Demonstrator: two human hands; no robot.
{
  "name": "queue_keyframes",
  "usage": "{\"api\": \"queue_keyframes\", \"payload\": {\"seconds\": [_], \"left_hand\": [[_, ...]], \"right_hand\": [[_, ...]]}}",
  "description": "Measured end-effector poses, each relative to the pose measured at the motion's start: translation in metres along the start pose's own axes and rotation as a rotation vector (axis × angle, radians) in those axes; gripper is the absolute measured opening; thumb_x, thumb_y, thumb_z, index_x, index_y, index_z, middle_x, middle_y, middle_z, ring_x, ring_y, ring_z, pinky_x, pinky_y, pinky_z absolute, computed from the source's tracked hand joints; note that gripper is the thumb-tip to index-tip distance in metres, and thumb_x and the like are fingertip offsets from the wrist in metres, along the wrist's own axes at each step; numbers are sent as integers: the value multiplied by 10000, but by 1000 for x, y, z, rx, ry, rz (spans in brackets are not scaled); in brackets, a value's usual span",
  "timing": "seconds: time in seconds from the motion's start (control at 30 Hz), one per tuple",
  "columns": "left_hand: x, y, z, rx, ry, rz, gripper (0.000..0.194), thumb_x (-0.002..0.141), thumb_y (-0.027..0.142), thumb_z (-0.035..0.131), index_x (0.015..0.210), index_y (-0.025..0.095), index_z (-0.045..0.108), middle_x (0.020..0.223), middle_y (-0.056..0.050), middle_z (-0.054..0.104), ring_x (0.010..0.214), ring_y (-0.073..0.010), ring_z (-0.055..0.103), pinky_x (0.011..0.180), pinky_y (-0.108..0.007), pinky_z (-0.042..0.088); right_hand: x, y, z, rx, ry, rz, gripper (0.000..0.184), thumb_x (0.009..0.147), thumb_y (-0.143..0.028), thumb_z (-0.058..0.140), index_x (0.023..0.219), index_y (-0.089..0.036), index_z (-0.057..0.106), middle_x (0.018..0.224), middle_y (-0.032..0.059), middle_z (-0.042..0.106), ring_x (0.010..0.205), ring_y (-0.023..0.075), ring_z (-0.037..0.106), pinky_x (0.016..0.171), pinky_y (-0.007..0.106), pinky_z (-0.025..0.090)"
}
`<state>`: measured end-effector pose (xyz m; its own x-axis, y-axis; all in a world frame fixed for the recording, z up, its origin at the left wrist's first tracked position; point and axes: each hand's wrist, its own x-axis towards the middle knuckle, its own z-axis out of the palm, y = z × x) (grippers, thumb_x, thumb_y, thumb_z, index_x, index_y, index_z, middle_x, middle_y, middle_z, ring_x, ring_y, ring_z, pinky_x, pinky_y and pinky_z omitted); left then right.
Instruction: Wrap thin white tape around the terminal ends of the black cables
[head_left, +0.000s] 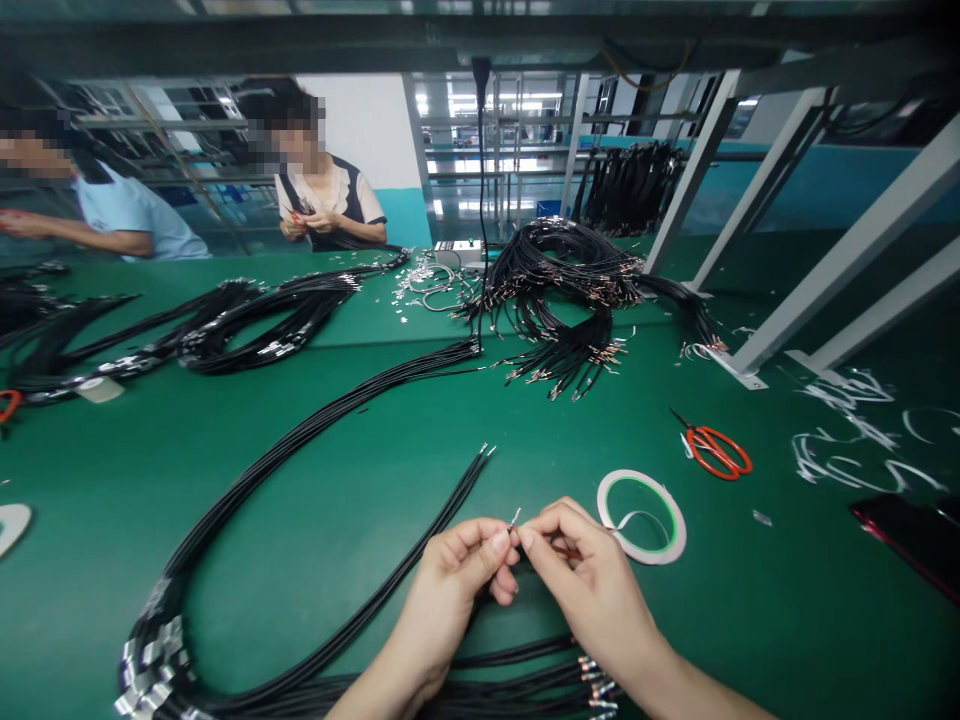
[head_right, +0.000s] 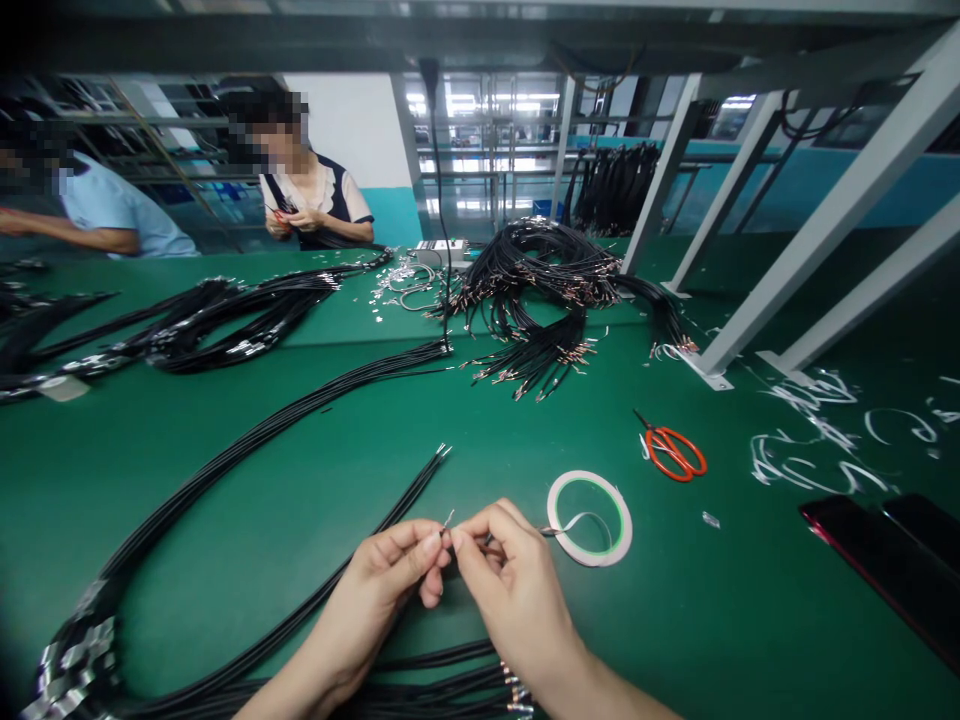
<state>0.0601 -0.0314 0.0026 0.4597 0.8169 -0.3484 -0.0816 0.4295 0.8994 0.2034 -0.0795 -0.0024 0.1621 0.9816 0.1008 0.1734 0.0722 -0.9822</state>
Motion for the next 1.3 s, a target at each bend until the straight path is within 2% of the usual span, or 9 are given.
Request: {"api": "queue_keyframes", "payload": {"seconds": [0.17,0.33,0.83,1.0,1.17,1.3], "left_hand": [[1,0,0,10,-9,11,245,811,349,663,727,119,646,518,16,583,463,-69,477,548,-185,378],[1,0,0,42,1,18,273,802,395,660,722,136,624,460,46,536,370,-48,415,463,-181,314],[-2,-2,2,124,59,101,304,803,420,654,727,127,624,461,44,539,339,-34,416,396,-151,297],[0,0,0,129,64,73,278,781,387,689,744,114,659,462,28,581,386,-48,487,436,-147,383],[5,1,-4,56,126,19,318,600,284,839,808,117,666,639,-12,700,558,-110,651,566,-190,518],[7,0,-5,90,149,-6,279,648,309,807,757,109,648,596,-40,714,571,-121,669,572,-187,532]], "right_hand": [[2,0,-1,27,-20,33,216,927,-295,528,776,-178,628,763,6,564,661,147,569,585,257,427],[1,2,0,-18,6,-5,214,924,-292,529,766,-180,621,745,-1,542,649,141,542,568,248,413],[-1,4,0,-84,-11,-27,208,926,-266,514,756,-185,601,734,-8,506,614,132,476,533,248,358],[1,6,-1,-94,5,-11,201,917,-246,522,740,-185,594,725,-14,499,600,129,459,527,244,346],[1,10,0,-82,33,19,187,903,-251,548,741,-178,605,717,-13,515,589,125,458,523,238,347],[0,10,2,-73,24,33,201,903,-266,552,733,-174,610,715,-11,521,589,125,466,526,237,356]]}}
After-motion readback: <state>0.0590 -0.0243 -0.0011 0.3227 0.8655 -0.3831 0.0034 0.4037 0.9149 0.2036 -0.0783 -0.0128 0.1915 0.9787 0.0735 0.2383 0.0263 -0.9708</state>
